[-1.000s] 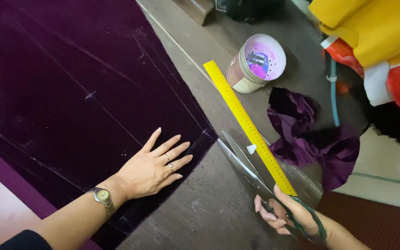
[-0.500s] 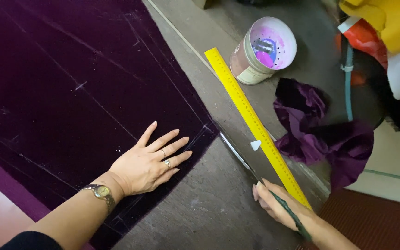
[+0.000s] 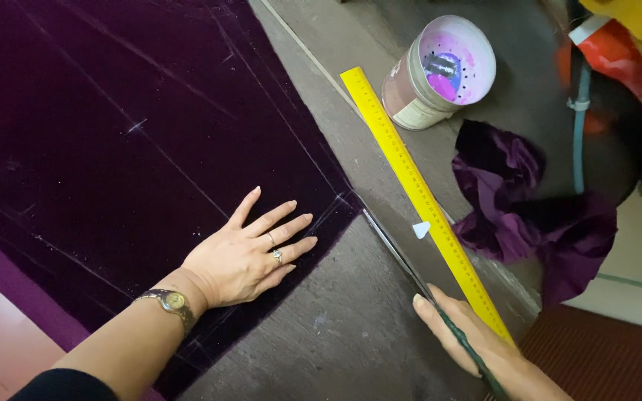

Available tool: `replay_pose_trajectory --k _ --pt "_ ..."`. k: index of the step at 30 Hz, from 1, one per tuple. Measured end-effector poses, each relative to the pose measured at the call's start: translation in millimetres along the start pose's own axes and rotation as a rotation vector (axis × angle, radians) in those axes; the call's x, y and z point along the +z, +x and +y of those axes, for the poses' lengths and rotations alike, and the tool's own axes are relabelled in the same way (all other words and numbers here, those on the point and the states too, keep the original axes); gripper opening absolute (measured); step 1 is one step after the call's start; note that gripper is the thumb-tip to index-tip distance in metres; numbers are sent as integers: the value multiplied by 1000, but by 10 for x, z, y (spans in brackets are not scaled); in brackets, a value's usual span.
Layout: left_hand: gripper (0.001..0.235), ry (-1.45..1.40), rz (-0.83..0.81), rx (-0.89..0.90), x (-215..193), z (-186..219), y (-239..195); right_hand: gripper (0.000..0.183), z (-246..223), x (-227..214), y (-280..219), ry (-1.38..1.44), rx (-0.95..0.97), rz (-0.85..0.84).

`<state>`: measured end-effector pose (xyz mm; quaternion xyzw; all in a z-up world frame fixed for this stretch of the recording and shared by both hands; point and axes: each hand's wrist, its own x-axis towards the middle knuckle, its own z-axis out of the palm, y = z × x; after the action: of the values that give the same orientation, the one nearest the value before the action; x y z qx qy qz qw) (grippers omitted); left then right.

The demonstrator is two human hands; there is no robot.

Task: Cutting a garment pattern from velvet fabric using shears and measuring with a ruler

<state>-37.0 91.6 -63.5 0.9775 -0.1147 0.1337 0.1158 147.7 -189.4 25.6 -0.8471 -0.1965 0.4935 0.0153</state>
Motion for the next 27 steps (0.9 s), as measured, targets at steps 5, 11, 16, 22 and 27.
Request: replay_pose_trajectory --k 5,11,16,22,27 --pt "48 -14 -2 -9 5 3 1 48 177 82 63 115 -124 20" --pt "49 -13 -6 -8 5 3 -3 45 243 129 117 352 -122 -43" --pt "46 -41 15 -9 -18 4 14 47 210 109 83 308 -125 -10" --pt "47 -37 5 -8 -33 4 14 46 147 48 55 357 -124 -98" --pt "48 -37 9 -9 -12 -1 8 45 -51 8 77 295 -102 -85"
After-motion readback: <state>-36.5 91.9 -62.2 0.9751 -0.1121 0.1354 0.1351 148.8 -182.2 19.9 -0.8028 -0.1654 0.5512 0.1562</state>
